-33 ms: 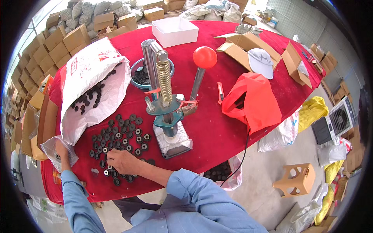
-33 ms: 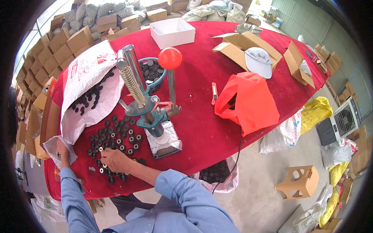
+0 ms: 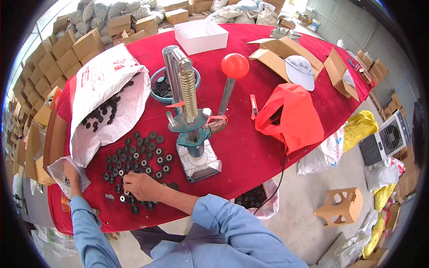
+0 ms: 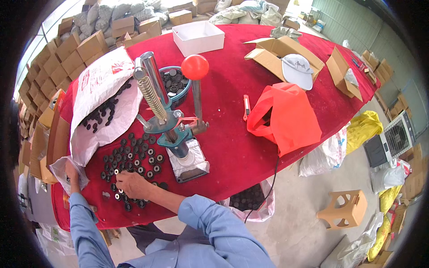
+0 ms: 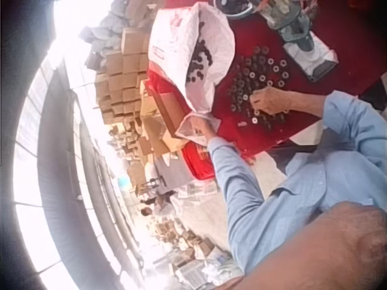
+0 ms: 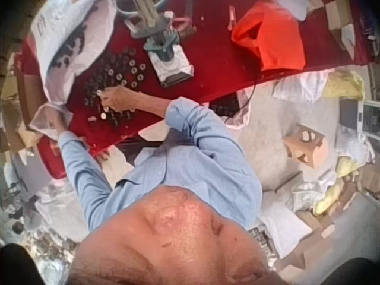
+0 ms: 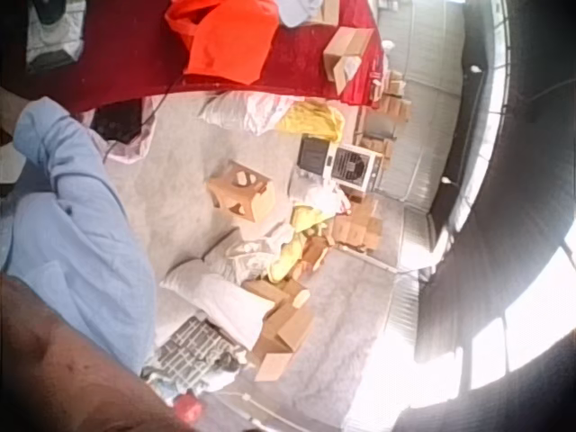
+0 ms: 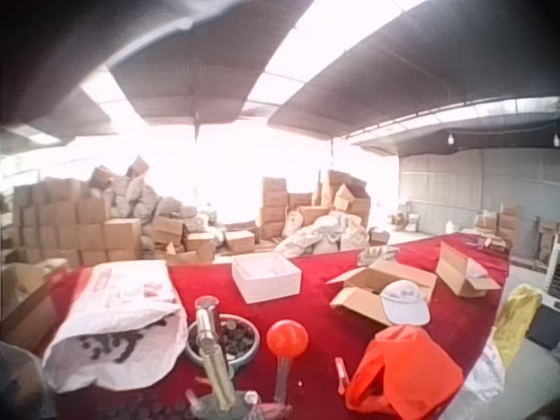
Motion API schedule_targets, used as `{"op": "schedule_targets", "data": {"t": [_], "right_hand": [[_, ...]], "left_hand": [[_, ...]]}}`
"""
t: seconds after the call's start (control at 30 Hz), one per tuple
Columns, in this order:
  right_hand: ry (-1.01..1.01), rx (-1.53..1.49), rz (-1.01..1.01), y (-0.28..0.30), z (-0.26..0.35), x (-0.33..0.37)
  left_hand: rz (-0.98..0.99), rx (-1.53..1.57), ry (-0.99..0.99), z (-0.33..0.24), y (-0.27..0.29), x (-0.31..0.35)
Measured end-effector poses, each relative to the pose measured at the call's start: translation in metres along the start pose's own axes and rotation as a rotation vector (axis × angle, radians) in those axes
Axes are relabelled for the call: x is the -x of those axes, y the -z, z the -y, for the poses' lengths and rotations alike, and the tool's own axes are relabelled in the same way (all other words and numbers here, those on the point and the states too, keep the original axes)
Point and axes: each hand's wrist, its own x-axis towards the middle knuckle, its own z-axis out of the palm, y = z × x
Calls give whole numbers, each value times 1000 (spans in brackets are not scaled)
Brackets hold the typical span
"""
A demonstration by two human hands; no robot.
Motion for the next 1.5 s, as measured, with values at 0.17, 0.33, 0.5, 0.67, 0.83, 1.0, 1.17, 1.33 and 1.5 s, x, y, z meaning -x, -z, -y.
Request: {"op": "schedule_targets", "data": {"t": [0.17,0.33,0.5,0.67,0.83,1.0,1.17,1.33,1.5], "right_hand": [[-34,26,25,4,-5,7],[-21,18,31,-3,-3,4],[-19,8,47,1,3,0],[-13,55,39,-7,-12,10],[7,43,17,-10,-11,9],[-16,18,38,-10,-6,4],[-28,39,38,-8,-9,7],[-7,17,26,-10,-7,4],[-45,25,63,-3,-7,7]], "left_hand": [[67,41,105,-33,-5,4],[-17,24,39,-9,-6,11],[-332,64,-258,12,-15,7],[-209,217,-106,-25,-14,16],[-78,151,-89,-20,0,11],[-123,82,-82,7,-11,6],[-193,125,-123,2,-31,7],[-227,43,-216,15,-23,3],[-207,174,-178,-7,-23,13]]}}
